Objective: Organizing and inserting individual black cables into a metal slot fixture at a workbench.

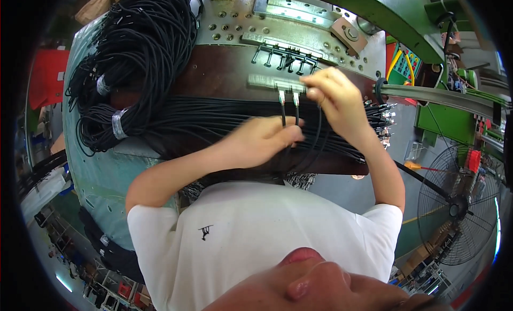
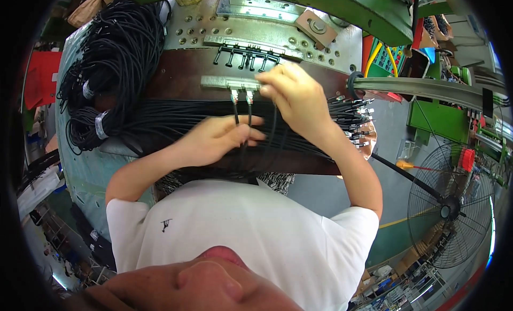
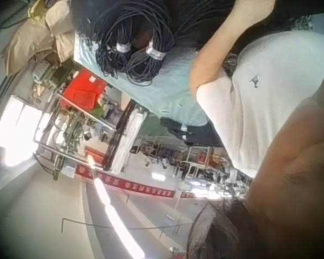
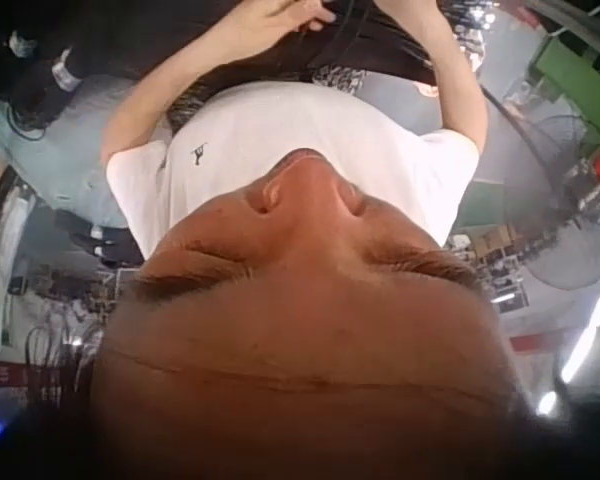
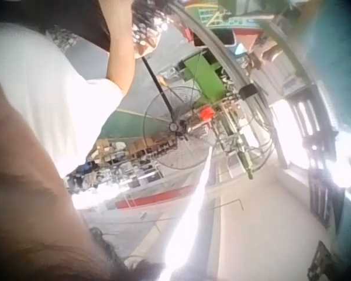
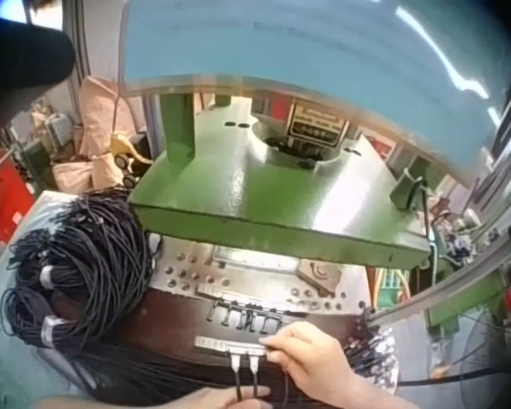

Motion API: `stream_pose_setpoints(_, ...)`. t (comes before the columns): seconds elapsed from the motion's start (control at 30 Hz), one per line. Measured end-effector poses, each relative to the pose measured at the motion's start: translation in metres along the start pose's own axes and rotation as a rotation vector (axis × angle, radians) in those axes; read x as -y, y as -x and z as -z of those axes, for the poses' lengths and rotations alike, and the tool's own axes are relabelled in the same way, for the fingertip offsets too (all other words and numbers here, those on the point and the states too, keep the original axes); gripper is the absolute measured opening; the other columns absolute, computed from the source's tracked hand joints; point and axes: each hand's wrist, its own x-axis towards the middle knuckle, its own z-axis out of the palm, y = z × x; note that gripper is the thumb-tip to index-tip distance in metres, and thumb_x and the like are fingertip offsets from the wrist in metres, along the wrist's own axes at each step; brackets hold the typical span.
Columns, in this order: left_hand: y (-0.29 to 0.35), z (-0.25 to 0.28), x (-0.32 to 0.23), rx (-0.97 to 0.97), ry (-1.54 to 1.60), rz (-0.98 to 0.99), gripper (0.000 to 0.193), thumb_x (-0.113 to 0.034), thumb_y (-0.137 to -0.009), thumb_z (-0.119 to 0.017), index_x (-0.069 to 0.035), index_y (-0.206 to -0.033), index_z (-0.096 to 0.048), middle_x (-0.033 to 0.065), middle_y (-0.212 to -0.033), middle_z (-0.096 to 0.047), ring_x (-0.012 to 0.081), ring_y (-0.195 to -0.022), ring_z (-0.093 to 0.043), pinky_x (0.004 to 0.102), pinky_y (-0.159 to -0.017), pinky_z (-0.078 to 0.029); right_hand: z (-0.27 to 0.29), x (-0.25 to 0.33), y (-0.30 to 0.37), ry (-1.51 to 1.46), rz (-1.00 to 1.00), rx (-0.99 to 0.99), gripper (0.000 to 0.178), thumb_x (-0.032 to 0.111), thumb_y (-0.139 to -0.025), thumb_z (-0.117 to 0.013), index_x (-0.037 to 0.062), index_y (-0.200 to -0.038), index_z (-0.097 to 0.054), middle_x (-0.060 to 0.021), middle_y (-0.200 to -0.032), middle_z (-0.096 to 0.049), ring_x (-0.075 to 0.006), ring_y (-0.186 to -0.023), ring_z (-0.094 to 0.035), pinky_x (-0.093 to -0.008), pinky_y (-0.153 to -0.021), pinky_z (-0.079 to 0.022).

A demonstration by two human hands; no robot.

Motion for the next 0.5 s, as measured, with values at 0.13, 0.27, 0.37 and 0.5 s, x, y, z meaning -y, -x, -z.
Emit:
stream_pose_setpoints(0.13, -0.046, 0.023, -0.037, 0.021, 0.576, 0.105, 0.043, -0.037, -0.103, -0.035, 0.001, -0.107, -0.055, 0.0052, -0.072, -0.060, 0.0131, -0.060, -0.057, 0.0230, -0.056, -0.047, 0.001, -0.038, -0.073, 0.197, 0.174, -0.252, 0.020, 0.016, -0.087, -0.062, 0.0017, -0.101, -0.068, -0.0119, -0.095, -0.067, -0.0285, -0.090, -0.063, -0.0329, -0.081, -0.049)
stream_pose_setpoints(0.27, -0.117, 0.072, -0.084, -0.172, 0.674, 0.041, 0.030, -0.026, -0.102, -0.037, -0.003, -0.088, -0.051, -0.0013, -0.064, -0.042, 0.0070, -0.048, -0.039, 0.0185, -0.043, -0.035, -0.002, -0.106, -0.103, 0.502, -0.108, -0.154, 0.023, 0.020, -0.090, -0.055, 0.0026, -0.098, -0.067, -0.0195, -0.087, -0.065, -0.0314, -0.077, -0.062, -0.0410, -0.071, -0.049)
stream_pose_setpoints(0.37, -0.190, 0.140, -0.001, 0.484, 1.042, -0.394, 0.018, -0.007, -0.093, -0.048, 0.005, -0.095, -0.061, 0.0154, -0.086, -0.064, 0.0270, -0.076, -0.062, 0.0361, -0.071, -0.052, 0.003, -0.105, -0.111, 0.651, -0.034, -0.112, 0.022, 0.018, -0.088, -0.056, 0.0045, -0.101, -0.067, -0.0180, -0.089, -0.066, -0.0305, -0.081, -0.063, -0.0399, -0.073, -0.050)
stream_pose_setpoints(0.5, -0.202, 0.138, -0.018, 0.321, 0.879, -0.269, 0.026, -0.020, -0.101, -0.037, -0.005, -0.082, -0.045, 0.0017, -0.066, -0.042, 0.0078, -0.050, -0.038, 0.0209, -0.044, -0.038, 0.018, -0.122, -0.096, 0.894, -0.016, -0.032, 0.023, 0.014, -0.086, -0.056, 0.0072, -0.106, -0.066, -0.0160, -0.092, -0.067, -0.0292, -0.085, -0.064, -0.0383, -0.075, -0.051)
